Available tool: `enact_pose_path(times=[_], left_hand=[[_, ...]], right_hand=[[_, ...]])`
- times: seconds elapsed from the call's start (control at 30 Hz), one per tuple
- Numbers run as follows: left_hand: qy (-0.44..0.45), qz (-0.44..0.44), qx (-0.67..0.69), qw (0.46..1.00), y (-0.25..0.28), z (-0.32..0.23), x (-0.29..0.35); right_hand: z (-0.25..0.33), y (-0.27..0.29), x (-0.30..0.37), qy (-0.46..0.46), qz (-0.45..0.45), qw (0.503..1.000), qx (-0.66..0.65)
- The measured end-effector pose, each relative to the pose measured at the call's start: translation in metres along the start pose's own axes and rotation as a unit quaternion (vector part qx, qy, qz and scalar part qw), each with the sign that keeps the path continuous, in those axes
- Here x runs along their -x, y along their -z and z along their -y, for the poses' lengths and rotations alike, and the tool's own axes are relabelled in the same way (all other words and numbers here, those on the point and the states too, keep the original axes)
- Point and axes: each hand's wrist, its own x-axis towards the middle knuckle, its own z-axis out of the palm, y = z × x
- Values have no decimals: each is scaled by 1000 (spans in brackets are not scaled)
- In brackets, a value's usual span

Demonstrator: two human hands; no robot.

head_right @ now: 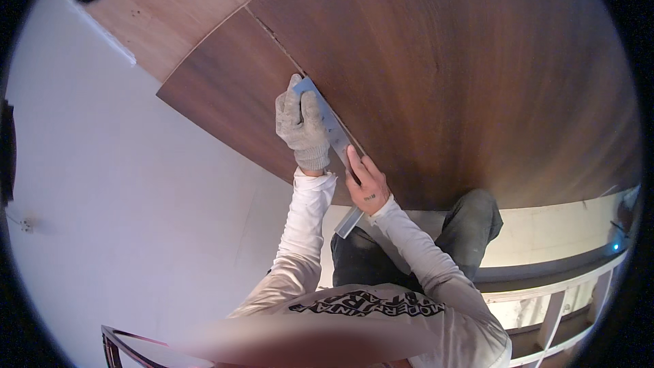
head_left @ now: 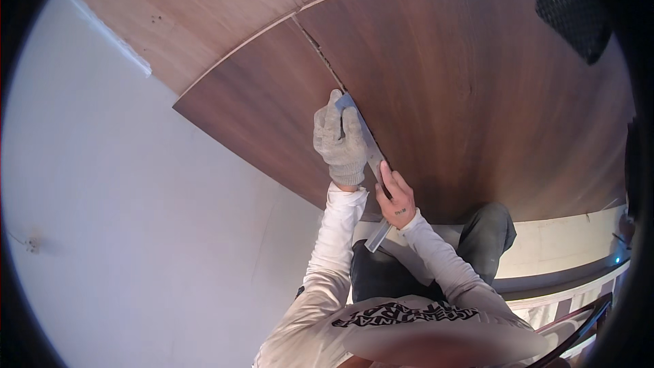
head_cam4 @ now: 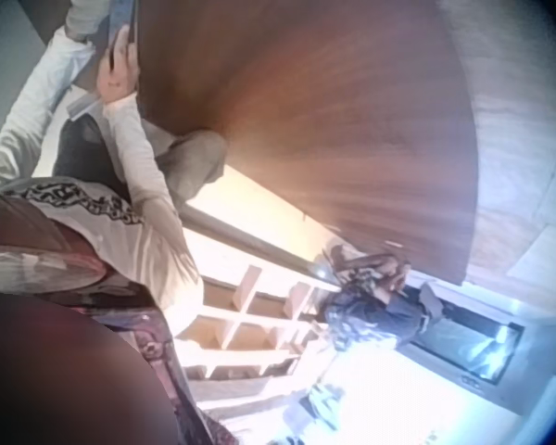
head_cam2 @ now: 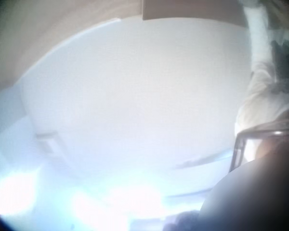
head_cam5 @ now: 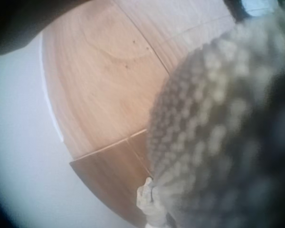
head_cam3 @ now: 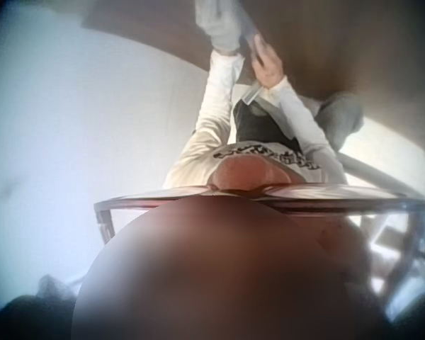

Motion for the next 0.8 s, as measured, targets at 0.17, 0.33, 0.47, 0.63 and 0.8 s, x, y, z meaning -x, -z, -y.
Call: enact_pose_path(times=[0.17, 0.33, 0.47, 0.63, 0.8], left_hand=[[-10, -13, -13, 1000, -6, 2, 13], [-44, -23, -82, 995, -11, 3, 6], [-41, -39, -126, 990, -13, -5, -11], [-37, -70, -169, 982, -20, -13, -12], [-30, -77, -151, 985, -19, -14, -24]], right_hand=[[-17, -5, 9, 12, 1, 1000, -4], [-23, -8, 2, -15, 26, 998, -48], [-16, -2, -17, -21, 62, 996, -62], [-26, -5, -19, 5, 56, 996, -66], [-12, -3, -38, 12, 52, 995, -82]])
